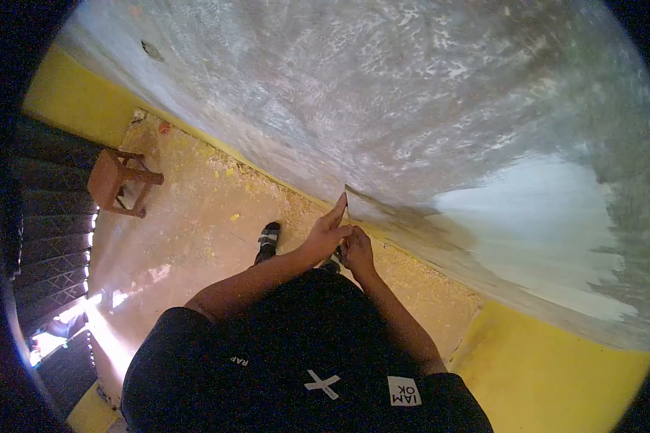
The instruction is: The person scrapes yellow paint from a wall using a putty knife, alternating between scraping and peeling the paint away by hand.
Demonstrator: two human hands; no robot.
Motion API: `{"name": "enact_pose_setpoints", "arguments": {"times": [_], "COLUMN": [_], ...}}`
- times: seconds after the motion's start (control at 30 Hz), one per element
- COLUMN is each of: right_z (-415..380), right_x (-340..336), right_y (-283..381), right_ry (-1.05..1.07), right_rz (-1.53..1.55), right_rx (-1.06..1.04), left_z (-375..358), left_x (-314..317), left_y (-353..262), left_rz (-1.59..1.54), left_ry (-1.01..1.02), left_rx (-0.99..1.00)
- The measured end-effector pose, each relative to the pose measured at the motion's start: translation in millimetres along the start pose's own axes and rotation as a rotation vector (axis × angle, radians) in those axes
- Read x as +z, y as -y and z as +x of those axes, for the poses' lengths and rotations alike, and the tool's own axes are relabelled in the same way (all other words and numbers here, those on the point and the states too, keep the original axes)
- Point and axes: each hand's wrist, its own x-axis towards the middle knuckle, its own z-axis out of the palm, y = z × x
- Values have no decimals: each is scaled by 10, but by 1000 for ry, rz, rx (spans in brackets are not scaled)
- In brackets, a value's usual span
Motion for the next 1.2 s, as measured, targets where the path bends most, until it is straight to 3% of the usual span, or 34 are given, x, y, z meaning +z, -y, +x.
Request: {"name": "enact_pose_setpoints", "arguments": {"times": [0.1,0.13,0.2,0.27,0.47,0.5,0.53,0.57,0.6,0.63,0.67,0.77,0.9,0.97,1.0,1.07,1.1,1.17,1.2], "right_z": [112,228,353,382,536,511,484,451,361,188,17,-404,-872,-1079,-1116,-1083,-1084,-1067,-1156], "right_x": [46,70,110,169,15,20,50,73,98,136,170,192,225,112,158,282,271,236,263], "right_y": [-55,-84,-40,98,90,86,87,90,187,398,614,1051,1489,1668,1773,1962,1931,1855,1950], "right_ry": [2,-23,-47,-36,28,25,-11,-56,-75,-82,-89,-59,-60,6,-18,67,41,449,432], "right_rz": [50,5,-42,-36,-159,-158,-297,-433,-420,-626,-838,-898,-670,-861,-852,-524,-519,-195,-189], "right_rx": [-28,-128,-228,-43,18,19,-164,-348,-353,-497,-638,-676,-785,-1066,-1068,-1379,-1384,-1166,-1175], "left_z": [23,22,73,104,144,198,217,203,195,203,227,283,232,132,95,29,15,-3,-30], "left_x": [-47,-64,-90,-117,-226,-293,-336,-434,-534,-610,-658,-767,-688,-472,-391,-250,-219,-226,-229], "left_y": [35,19,-45,-148,-250,105,105,95,-277,-520,-574,-658,-727,-992,-1097,-1260,-1327,-1473,-1567], "left_rz": [199,264,120,-24,84,142,204,210,-125,-456,-444,-373,-441,-397,-379,-432,-414,-344,-329], "left_ry": [-25,-37,-62,-86,-48,-117,-179,-162,-260,-353,-333,-182,-40,69,83,90,105,93,105], "left_rx": [42,33,-60,-149,-179,-7,166,165,-83,-339,-343,-465,-583,-641,-647,-616,-623,-540,-544]}}
